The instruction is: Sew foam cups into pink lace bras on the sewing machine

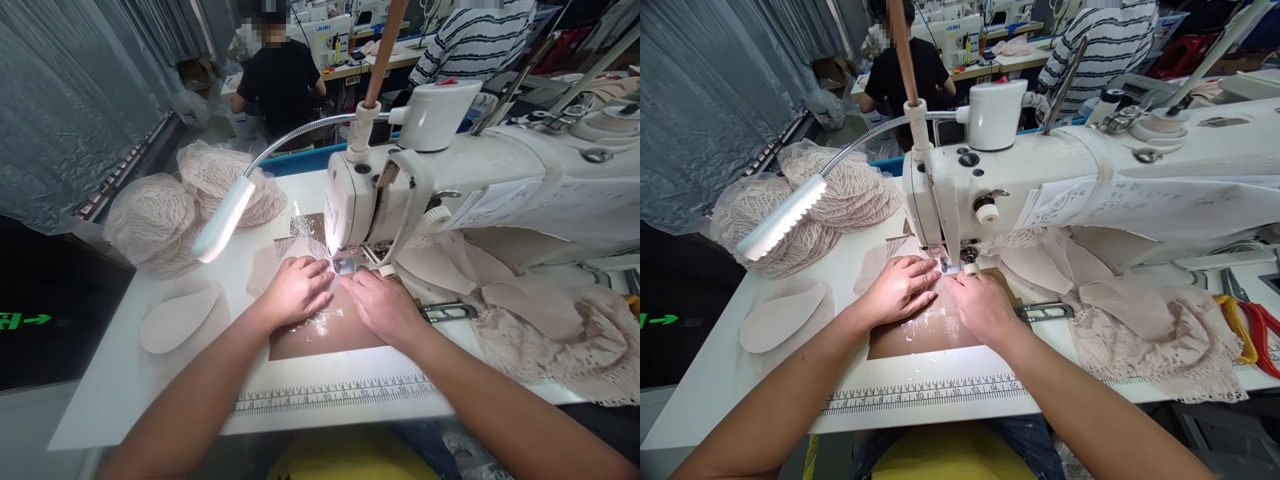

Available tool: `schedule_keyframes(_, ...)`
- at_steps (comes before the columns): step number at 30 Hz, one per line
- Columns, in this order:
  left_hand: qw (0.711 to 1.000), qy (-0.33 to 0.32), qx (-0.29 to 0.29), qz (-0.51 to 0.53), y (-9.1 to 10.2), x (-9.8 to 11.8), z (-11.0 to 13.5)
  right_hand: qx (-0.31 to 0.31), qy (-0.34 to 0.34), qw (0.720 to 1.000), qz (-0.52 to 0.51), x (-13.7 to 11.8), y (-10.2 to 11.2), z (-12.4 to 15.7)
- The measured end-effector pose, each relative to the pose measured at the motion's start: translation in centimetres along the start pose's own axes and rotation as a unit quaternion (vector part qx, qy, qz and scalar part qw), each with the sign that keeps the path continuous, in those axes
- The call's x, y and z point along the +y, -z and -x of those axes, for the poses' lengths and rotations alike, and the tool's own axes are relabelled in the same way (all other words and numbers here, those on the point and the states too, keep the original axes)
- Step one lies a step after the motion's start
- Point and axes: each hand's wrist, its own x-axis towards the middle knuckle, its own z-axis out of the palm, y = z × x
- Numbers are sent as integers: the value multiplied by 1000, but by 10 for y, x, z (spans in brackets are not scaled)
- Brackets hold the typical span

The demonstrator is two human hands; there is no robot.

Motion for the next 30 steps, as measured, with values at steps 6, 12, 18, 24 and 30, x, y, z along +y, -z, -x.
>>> schedule_keyframes(6, 1000, 21, 15, 4, -3, -5, -1, -7, 5, 1000, -17, 2, 1, 2)
schedule_keyframes(12, 997, 71, 41, 1, -7, -10, 0, 18, 16, 999, -41, 4, -1, 2)
schedule_keyframes(18, 991, 117, 61, -21, -10, -17, 1, 28, 21, 997, -64, 5, -1, 2)
schedule_keyframes(24, 977, 198, 50, -53, -8, -26, 4, 21, 22, 997, -66, 7, -3, 1)
schedule_keyframes(30, 959, 276, 2, -70, 4, -26, 5, 19, 27, 996, -83, 9, -3, 0)
